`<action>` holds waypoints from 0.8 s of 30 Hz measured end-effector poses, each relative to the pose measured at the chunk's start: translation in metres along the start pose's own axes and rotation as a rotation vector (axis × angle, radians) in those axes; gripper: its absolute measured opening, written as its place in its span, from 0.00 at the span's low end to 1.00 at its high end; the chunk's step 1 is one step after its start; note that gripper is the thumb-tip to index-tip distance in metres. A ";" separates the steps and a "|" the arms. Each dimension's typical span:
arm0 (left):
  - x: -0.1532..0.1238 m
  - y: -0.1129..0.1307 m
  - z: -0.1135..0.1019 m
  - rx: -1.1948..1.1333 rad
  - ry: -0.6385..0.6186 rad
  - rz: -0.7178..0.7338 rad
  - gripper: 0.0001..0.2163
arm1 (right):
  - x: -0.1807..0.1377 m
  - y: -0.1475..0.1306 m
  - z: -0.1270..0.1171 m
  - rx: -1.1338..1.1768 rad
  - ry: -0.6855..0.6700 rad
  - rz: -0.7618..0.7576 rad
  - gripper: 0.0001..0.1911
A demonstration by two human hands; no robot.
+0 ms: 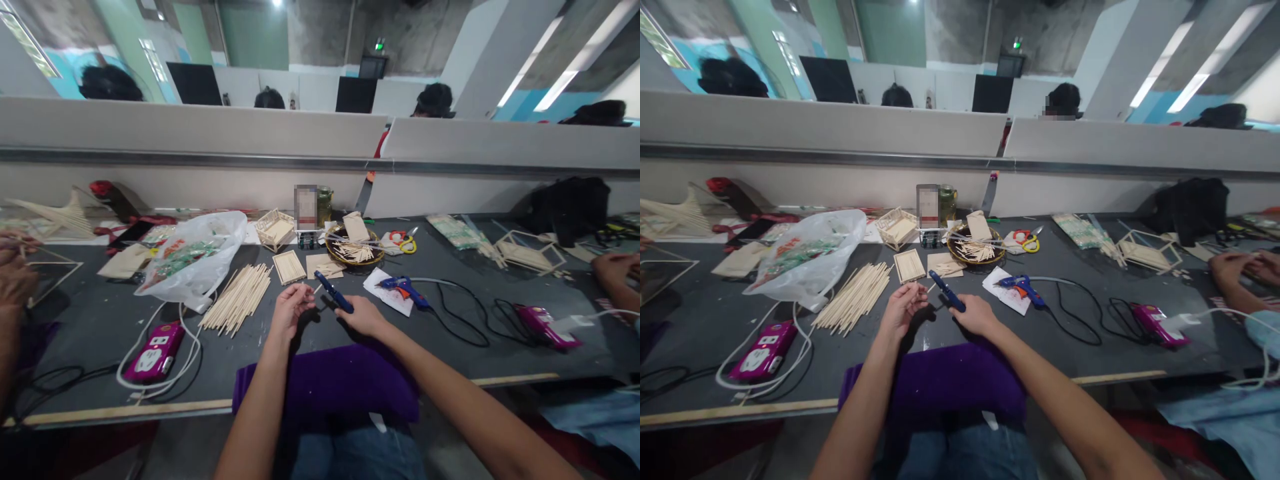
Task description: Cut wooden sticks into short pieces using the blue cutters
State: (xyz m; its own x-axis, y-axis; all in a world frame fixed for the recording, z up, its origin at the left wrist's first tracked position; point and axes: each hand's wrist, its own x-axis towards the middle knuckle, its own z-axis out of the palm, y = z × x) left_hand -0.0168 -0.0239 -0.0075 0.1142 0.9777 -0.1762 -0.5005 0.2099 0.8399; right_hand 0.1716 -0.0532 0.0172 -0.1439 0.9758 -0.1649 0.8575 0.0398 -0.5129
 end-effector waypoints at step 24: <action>0.017 -0.028 0.005 0.339 0.159 0.322 0.07 | 0.002 -0.014 0.018 -0.287 0.015 0.030 0.17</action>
State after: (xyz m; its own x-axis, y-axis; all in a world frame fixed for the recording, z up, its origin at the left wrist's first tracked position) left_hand 0.0030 -0.0131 -0.0312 -0.1462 0.9871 0.0657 -0.1787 -0.0917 0.9796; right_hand 0.1505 -0.0558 0.0086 -0.1108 0.9804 -0.1632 0.9664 0.0679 -0.2480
